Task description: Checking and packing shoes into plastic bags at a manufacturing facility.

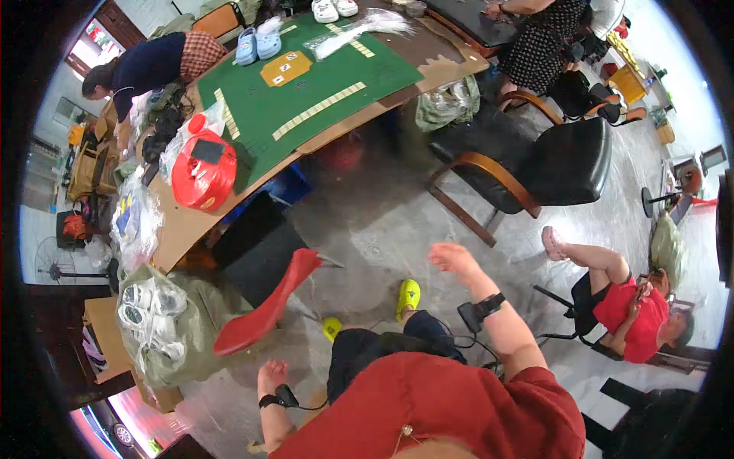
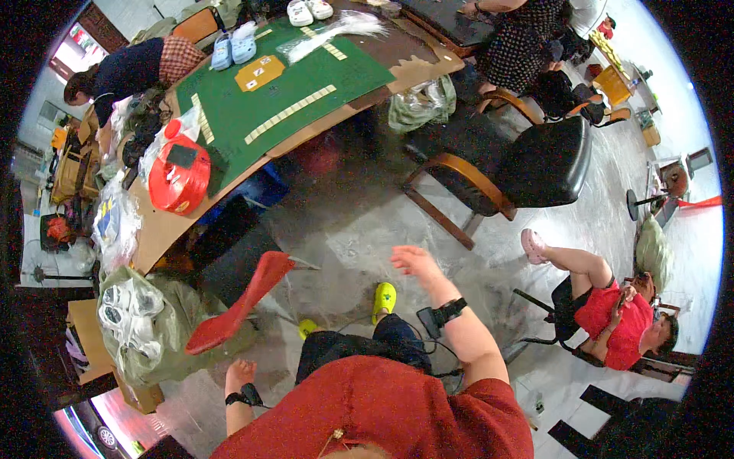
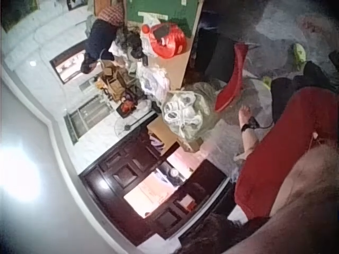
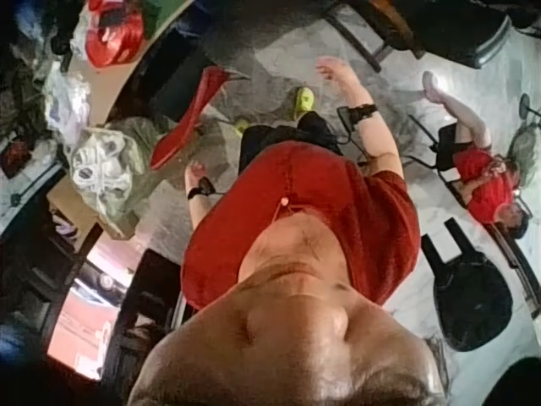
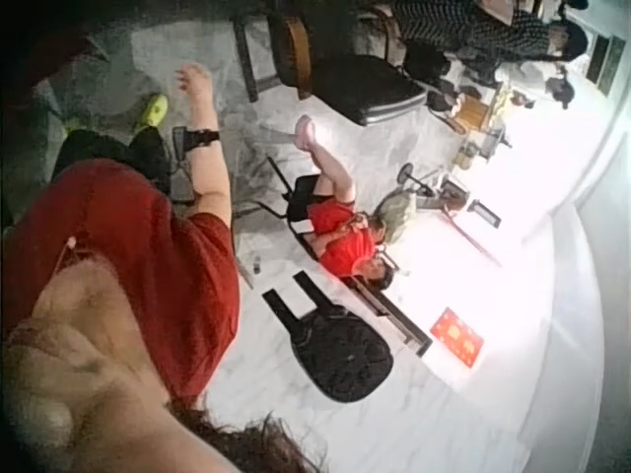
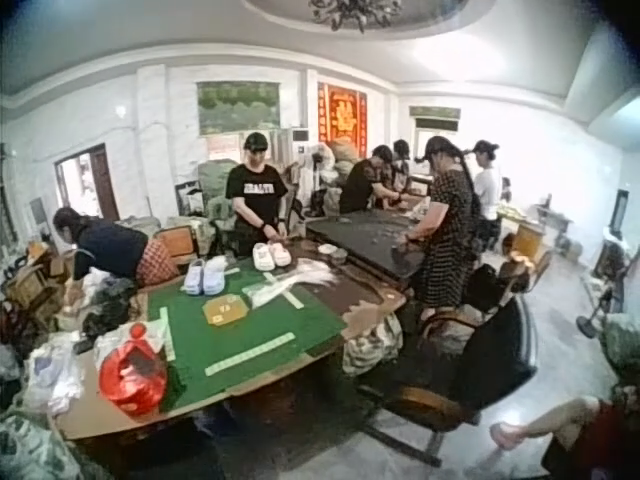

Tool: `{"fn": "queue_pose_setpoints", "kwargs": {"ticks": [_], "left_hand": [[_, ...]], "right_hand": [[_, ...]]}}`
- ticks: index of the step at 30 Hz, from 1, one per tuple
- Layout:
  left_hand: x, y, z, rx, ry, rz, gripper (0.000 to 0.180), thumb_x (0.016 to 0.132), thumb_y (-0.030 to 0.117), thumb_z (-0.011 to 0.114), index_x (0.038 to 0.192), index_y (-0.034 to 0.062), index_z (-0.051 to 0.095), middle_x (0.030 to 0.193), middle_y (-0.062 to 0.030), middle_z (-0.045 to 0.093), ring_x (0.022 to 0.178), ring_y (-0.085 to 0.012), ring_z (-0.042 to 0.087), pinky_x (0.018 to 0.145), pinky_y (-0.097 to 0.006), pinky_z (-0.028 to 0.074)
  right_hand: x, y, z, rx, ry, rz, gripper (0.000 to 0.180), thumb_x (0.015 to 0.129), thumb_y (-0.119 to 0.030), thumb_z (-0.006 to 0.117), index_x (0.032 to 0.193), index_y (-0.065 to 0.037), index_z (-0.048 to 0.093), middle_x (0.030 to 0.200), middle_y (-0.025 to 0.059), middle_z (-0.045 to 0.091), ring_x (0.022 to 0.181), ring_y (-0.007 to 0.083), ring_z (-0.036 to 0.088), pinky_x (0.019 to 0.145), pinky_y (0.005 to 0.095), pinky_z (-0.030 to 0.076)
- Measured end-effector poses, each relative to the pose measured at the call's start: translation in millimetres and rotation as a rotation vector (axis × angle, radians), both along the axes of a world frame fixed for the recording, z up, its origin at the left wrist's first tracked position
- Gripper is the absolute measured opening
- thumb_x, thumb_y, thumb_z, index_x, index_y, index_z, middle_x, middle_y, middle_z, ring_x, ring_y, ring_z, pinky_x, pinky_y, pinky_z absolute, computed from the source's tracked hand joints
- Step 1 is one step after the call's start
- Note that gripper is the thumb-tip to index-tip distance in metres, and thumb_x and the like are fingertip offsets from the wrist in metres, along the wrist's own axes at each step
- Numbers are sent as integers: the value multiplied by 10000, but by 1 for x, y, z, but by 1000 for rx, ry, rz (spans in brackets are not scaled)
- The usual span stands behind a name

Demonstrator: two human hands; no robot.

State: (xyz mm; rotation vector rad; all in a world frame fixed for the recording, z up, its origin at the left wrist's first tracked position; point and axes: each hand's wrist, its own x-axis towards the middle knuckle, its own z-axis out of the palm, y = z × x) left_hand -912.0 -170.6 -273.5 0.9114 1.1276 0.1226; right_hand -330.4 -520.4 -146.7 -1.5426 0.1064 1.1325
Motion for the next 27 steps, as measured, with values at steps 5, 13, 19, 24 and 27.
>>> {"fn": "queue_pose_setpoints", "kwargs": {"ticks": [5, 13, 19, 24, 27], "left_hand": [[143, -48, 53, -433, 192, 45, 316, 918, 302, 543, 1122, 61, 567, 1143, -87, 601, 1071, -283, 561, 931, -391, 429], [404, -72, 144, 8, 144, -465, 335, 914, 279, 588, 1152, 45, 567, 1060, -89, 644, 967, -208, 616, 838, -319, 491], [406, -58, 147, 740, 242, -449, 402, 788, 211, 711, 1135, 69, 562, 1070, -105, 602, 1030, -253, 579, 889, -370, 466], [382, -39, 169, 1417, 919, -527, 739, 581, 398, 817, 1181, 101, 506, 1249, -168, 491, 1205, -388, 407, 1007, -551, 314], [337, -38, 169, 1112, 1139, -650, 872, 491, 486, 831, 1211, 122, 500, 1113, -109, 580, 1084, -312, 517, 1011, -526, 328]], "right_hand": [[89, -88, -11, -49, -134, -249, 293, 896, -264, 581, 1117, -74, 610, 956, 16, 668, 802, 91, 587, 662, 239, 452], [167, -101, -87, -222, -569, -196, 274, 819, -142, 657, 1045, 7, 616, 956, 79, 669, 901, 167, 621, 786, 294, 488], [183, -5, -81, -225, -553, 295, 338, 760, -245, 696, 1022, -35, 657, 896, 100, 688, 841, 197, 652, 750, 309, 499], [212, 101, -102, -191, -492, 630, 335, 779, -235, 695, 1042, -35, 644, 879, 71, 675, 818, 160, 632, 701, 288, 491], [223, 154, -123, -109, -482, 779, 319, 801, -227, 689, 1058, -48, 629, 864, 32, 655, 763, 101, 599, 627, 257, 473]]}}
